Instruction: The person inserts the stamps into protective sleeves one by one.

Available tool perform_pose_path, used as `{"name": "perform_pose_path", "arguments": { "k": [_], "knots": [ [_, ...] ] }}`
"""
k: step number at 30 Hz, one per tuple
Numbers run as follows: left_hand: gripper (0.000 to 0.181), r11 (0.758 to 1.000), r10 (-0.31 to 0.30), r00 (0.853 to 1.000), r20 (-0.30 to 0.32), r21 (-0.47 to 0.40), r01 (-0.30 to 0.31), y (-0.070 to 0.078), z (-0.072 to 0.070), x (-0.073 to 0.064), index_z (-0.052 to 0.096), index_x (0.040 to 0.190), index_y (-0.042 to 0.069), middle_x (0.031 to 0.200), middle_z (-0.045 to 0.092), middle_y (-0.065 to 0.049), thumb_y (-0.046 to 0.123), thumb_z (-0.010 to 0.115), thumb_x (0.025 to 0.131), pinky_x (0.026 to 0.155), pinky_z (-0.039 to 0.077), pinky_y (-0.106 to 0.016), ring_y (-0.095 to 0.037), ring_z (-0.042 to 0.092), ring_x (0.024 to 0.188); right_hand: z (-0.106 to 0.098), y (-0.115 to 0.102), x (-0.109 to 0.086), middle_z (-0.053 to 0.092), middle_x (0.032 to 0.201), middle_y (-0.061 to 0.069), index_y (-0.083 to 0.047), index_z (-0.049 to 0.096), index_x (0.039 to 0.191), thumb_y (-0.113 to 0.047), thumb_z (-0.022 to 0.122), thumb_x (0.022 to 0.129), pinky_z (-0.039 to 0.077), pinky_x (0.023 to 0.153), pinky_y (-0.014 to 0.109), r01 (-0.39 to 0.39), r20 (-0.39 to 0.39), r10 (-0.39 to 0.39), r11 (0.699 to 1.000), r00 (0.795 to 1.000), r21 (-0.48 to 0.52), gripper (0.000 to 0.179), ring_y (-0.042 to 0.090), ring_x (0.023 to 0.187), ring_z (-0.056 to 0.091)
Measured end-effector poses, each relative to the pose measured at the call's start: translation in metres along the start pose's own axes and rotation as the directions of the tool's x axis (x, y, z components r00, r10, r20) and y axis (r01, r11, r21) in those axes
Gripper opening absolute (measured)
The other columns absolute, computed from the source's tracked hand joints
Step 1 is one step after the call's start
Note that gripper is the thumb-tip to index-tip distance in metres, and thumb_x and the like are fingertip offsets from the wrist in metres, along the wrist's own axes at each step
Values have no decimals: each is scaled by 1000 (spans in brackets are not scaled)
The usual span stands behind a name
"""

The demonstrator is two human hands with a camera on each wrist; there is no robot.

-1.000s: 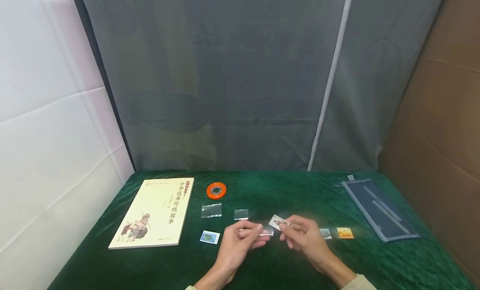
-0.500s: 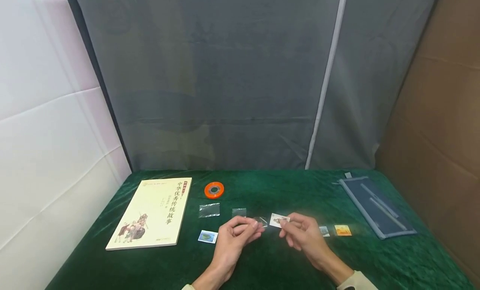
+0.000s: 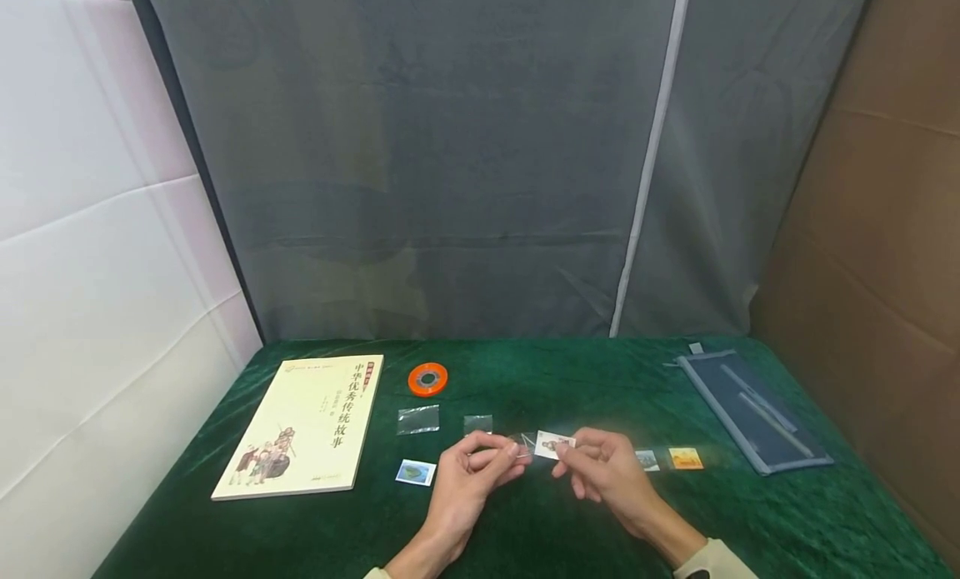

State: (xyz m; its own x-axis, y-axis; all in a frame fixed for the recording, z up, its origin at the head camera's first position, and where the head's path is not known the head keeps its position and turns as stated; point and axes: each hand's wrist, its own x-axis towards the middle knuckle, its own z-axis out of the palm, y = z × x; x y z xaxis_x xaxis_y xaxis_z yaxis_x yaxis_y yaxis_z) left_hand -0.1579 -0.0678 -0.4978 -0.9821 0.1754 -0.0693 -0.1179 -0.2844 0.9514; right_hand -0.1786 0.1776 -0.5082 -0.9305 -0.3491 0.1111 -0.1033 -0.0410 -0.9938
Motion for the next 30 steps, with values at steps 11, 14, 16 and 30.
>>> {"name": "perform_pose_path", "arguments": {
  "k": [11,14,16,30],
  "knots": [
    [44,1000,-6,1000,20,16,6,-1,1,0,64,128,-8,118,82,-19,20,82,98,97,65,-39,-29,81,110,1,0,1,83,87,7,3,66,96,-20,72,106,42,44,14,-63,9,64,998,998,-30,26,6,51,60],
    [47,999,-9,1000,28,33,8,-2,2,0,63,130,-9,117,82,-19,20,82,98,96,65,-38,-31,81,111,1,0,1,83,87,7,4,67,97,-21,72,106,42,44,14,-71,6,71,997,997,-39,27,6,51,60],
    [48,999,-8,999,35,42,7,-2,2,0,63,131,-9,117,82,-19,20,83,98,96,65,-38,-31,81,111,1,0,1,83,87,7,4,67,97,-21,72,106,42,44,15,-74,6,75,996,997,-41,27,7,52,60],
    [39,995,6,999,49,100,-11,-4,2,0,70,124,-3,114,83,-17,16,86,94,91,67,-35,-21,81,103,2,-2,0,82,88,10,6,72,101,-22,72,106,42,45,16,-65,97,76,992,992,-105,28,6,52,58]
  ]
}}
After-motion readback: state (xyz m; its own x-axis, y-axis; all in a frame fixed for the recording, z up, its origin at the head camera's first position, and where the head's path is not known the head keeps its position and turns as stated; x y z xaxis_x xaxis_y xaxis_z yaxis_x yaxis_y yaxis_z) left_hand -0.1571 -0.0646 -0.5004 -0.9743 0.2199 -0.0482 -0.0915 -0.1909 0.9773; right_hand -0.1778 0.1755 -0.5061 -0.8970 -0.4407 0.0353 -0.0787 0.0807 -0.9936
